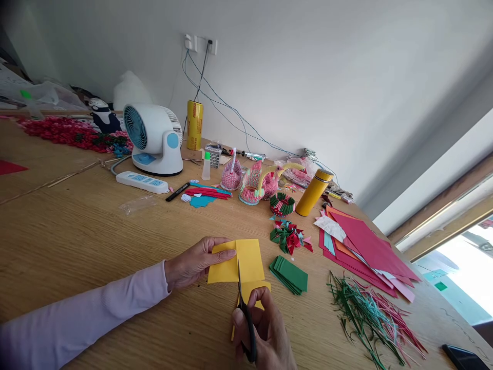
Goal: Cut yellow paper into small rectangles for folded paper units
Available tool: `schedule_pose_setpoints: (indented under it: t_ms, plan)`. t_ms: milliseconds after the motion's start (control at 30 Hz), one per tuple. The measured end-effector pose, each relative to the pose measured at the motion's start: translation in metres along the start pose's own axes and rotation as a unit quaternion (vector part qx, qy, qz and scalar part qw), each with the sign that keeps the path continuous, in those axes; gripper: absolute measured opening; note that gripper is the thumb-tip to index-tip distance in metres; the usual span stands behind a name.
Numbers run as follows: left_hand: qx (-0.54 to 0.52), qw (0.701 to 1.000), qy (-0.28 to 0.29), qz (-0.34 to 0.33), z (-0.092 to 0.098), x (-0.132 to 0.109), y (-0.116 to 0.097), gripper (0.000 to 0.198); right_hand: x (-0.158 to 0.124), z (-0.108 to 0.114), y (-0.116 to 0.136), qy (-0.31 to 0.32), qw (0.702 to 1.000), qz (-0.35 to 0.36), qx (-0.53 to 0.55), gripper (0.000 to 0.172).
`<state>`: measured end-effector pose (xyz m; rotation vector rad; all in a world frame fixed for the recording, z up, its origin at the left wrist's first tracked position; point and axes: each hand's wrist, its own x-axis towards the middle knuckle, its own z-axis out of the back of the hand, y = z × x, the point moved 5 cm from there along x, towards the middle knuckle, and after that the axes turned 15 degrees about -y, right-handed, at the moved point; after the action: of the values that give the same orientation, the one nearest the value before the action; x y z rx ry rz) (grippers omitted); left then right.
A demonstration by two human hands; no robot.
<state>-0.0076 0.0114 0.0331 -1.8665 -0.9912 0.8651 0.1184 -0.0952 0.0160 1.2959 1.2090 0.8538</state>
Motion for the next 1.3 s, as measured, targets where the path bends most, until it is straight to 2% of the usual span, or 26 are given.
schedule_pose_setpoints:
  t_ms: [300, 500, 700, 933, 1300]
  plan:
    - [0.028, 1.0, -0.006, -0.001, 0.001, 0.001, 0.001, 0.032, -0.001, -0.001, -0.002, -0.001, 1.0, 0.009, -0.015, 0.042]
    - [0.046, 0.998, 0.045, -0.008, -0.001, 0.001, 0.004, 0.036, -0.003, -0.004, -0.002, 0.001, 1.0, 0.003, -0.029, 0.042]
    - [0.067, 0.996, 0.057, -0.004, -0.001, 0.0, 0.005, 0.042, -0.003, -0.002, -0.002, -0.018, 0.998, 0.01, -0.053, 0.042]
    - [0.063, 0.996, 0.055, -0.007, -0.002, 0.0, 0.004, 0.037, 0.002, -0.003, -0.006, 0.024, 0.998, -0.003, -0.054, 0.05]
    - [0.079, 0.995, 0.06, -0.004, -0.003, -0.001, 0.005, 0.032, 0.003, -0.007, 0.005, 0.057, 0.981, 0.022, -0.184, 0.047]
